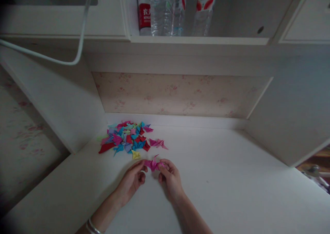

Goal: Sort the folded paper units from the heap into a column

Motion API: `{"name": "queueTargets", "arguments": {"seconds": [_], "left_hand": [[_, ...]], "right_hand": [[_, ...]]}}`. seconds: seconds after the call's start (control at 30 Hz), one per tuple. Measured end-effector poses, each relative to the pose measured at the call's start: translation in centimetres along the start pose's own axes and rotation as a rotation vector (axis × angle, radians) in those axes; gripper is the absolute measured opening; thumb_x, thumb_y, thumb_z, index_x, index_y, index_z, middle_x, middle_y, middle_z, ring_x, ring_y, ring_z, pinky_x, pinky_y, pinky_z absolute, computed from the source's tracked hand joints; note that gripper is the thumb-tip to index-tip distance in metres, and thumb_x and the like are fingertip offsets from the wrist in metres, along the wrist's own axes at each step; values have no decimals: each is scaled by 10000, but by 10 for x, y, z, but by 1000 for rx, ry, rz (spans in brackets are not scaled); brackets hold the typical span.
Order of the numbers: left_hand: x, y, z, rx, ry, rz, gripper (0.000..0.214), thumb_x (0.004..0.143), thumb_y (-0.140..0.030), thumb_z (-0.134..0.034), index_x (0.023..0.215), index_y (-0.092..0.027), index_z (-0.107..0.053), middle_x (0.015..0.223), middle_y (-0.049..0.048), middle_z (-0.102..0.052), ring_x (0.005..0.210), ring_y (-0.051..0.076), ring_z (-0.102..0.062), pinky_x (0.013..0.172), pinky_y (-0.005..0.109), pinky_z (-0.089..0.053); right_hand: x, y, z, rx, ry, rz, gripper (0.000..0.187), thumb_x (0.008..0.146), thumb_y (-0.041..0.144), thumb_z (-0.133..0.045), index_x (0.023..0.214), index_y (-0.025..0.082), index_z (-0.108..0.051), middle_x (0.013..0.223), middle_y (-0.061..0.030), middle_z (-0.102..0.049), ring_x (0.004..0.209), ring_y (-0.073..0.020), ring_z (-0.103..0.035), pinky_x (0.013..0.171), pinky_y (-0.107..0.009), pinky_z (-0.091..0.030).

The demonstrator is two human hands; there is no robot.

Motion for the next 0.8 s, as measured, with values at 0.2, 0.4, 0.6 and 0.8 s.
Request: {"name": "queueTargets", "arguments": {"seconds": [0.2,0.4,0.6,0.8], "left_hand": [[-1,-1,-1,22,11,-1,271,770,-351,-663,959,-171,-592,793,-14,-571,501,37,-485,472,176,-362],[-8,-1,-8,199,28,-22,676,769,-358,-671,1341,-338,-312,1088,35,-558,675,108,-595,487,197,-412],[-9,0,-14,406,78,-78,687,776,-380,-648,1353,-286,-286,1094,79,-604,657,123,-592,445,185,-420],[-5,1,-12,479,92,-93,446,772,-434,-632,1132,-194,-522,972,57,-644,601,104,-579,417,169,-372]], "right_hand": [[-1,1,-1,6,10,-5,295,723,334,-750,929,167,-621,679,14,-603,415,-60,-443,401,-198,-257],[-3,2,-5,40,14,-8,349,722,310,-752,1010,188,-599,653,35,-591,441,-75,-483,431,-205,-329],[-8,3,-14,-85,142,-36,543,713,319,-756,1199,199,-548,698,10,-630,500,-97,-521,478,-221,-339],[-10,1,-14,-164,194,-15,552,746,319,-729,1248,192,-537,652,18,-595,494,-83,-467,480,-221,-319]]}}
Point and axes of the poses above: each hand's wrist, its own x-axis towards the middle knuckle, its own z-axis out of the back of the hand, y = z × x, the point moved 4 cm from there along x, towards the middle knuckle
